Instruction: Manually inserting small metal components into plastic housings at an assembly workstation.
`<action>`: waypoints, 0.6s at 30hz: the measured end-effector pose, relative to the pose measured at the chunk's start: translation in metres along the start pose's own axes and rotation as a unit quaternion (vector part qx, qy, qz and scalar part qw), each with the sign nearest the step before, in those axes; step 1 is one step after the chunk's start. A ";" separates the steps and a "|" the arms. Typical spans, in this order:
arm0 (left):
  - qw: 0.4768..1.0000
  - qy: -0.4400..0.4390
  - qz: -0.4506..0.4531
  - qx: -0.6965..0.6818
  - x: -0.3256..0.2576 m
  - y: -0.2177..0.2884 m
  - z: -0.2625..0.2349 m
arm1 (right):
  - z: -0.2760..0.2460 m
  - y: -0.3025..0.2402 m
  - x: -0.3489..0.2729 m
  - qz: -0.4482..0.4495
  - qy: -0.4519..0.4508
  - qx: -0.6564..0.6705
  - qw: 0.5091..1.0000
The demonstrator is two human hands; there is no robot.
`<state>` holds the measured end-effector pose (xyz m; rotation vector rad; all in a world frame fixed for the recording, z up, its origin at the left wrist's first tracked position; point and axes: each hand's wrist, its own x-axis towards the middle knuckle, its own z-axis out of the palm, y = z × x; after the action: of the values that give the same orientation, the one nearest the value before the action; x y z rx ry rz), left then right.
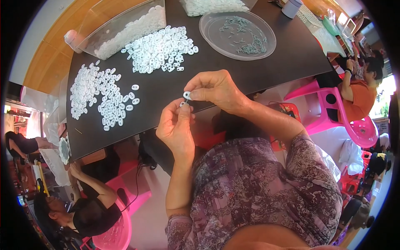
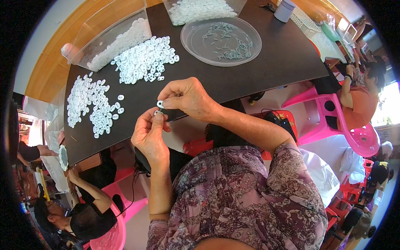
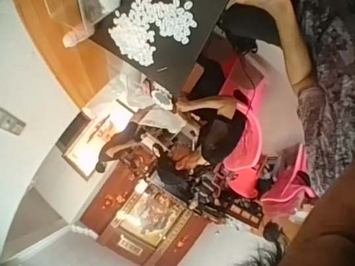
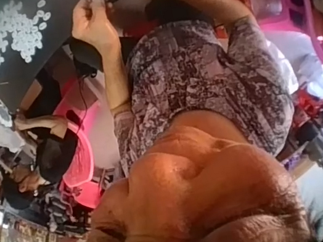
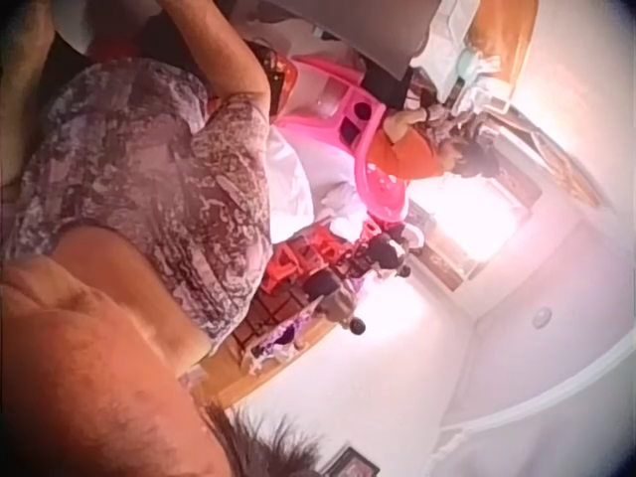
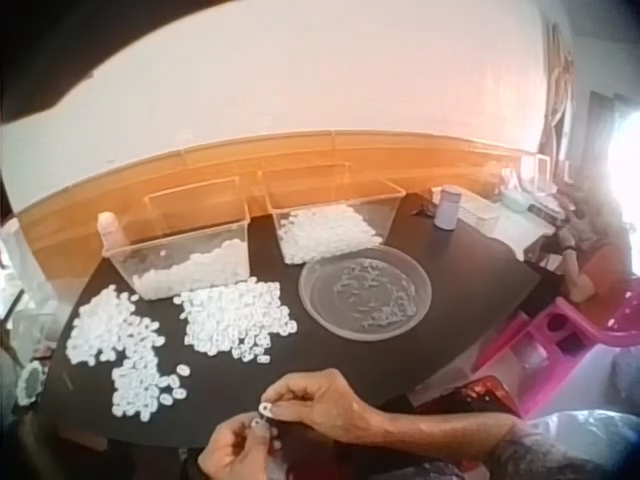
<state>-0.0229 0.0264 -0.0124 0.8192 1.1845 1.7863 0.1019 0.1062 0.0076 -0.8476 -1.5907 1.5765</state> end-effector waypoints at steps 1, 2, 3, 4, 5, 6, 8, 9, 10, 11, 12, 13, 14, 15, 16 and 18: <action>1.000 0.000 0.000 -0.001 0.000 0.000 0.000 | 0.001 0.000 0.000 -0.007 0.003 -0.015 1.000; 1.000 0.003 -0.003 -0.002 -0.001 0.000 0.000 | 0.001 0.001 0.000 -0.007 0.003 -0.015 1.000; 1.000 0.005 -0.007 -0.003 -0.001 0.000 0.000 | 0.002 0.002 -0.001 -0.013 0.004 -0.020 1.000; 1.000 0.005 -0.007 -0.004 -0.001 0.000 0.000 | 0.002 0.003 -0.001 -0.019 0.005 -0.025 1.000; 1.000 0.004 -0.006 -0.004 -0.001 0.000 0.001 | 0.003 0.002 -0.002 -0.019 0.005 -0.026 0.999; 1.000 0.004 -0.004 -0.002 -0.001 0.000 0.001 | 0.004 0.001 -0.002 -0.018 0.005 -0.036 0.999; 1.000 0.005 -0.006 -0.005 -0.001 -0.003 0.001 | 0.005 0.001 -0.004 -0.018 0.005 -0.046 0.999; 1.000 0.004 -0.007 -0.010 -0.001 -0.004 0.001 | 0.006 0.000 -0.005 -0.018 0.015 -0.053 0.998; 1.000 0.004 -0.007 -0.010 -0.001 -0.004 0.001 | 0.007 0.000 -0.006 -0.018 0.025 -0.061 0.998; 1.000 -0.007 -0.005 -0.020 -0.001 -0.005 0.000 | 0.008 -0.001 -0.008 -0.017 0.025 -0.061 0.998; 0.999 -0.018 -0.003 -0.030 -0.001 -0.005 0.001 | 0.009 -0.001 -0.008 -0.039 0.024 -0.084 0.995; 0.999 -0.019 -0.004 -0.029 -0.001 -0.006 0.001 | 0.009 -0.001 -0.009 -0.060 0.023 -0.107 0.992; 0.999 -0.023 0.001 -0.024 -0.001 -0.007 0.002 | 0.010 0.000 -0.009 -0.059 0.023 -0.106 0.992; 0.999 -0.025 0.006 -0.019 -0.001 -0.007 0.001 | 0.012 0.003 -0.009 -0.083 0.038 -0.112 0.990; 1.000 -0.024 0.006 -0.018 -0.001 -0.008 0.002 | 0.014 0.005 -0.009 -0.107 0.053 -0.117 0.986; 0.999 -0.025 0.008 -0.026 -0.001 -0.009 0.003 | 0.013 0.007 -0.010 -0.107 0.053 -0.117 0.986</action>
<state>-0.0179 0.0287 -0.0202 0.8410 1.0978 1.7915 0.0957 0.0913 0.0008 -0.8365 -1.7488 1.1930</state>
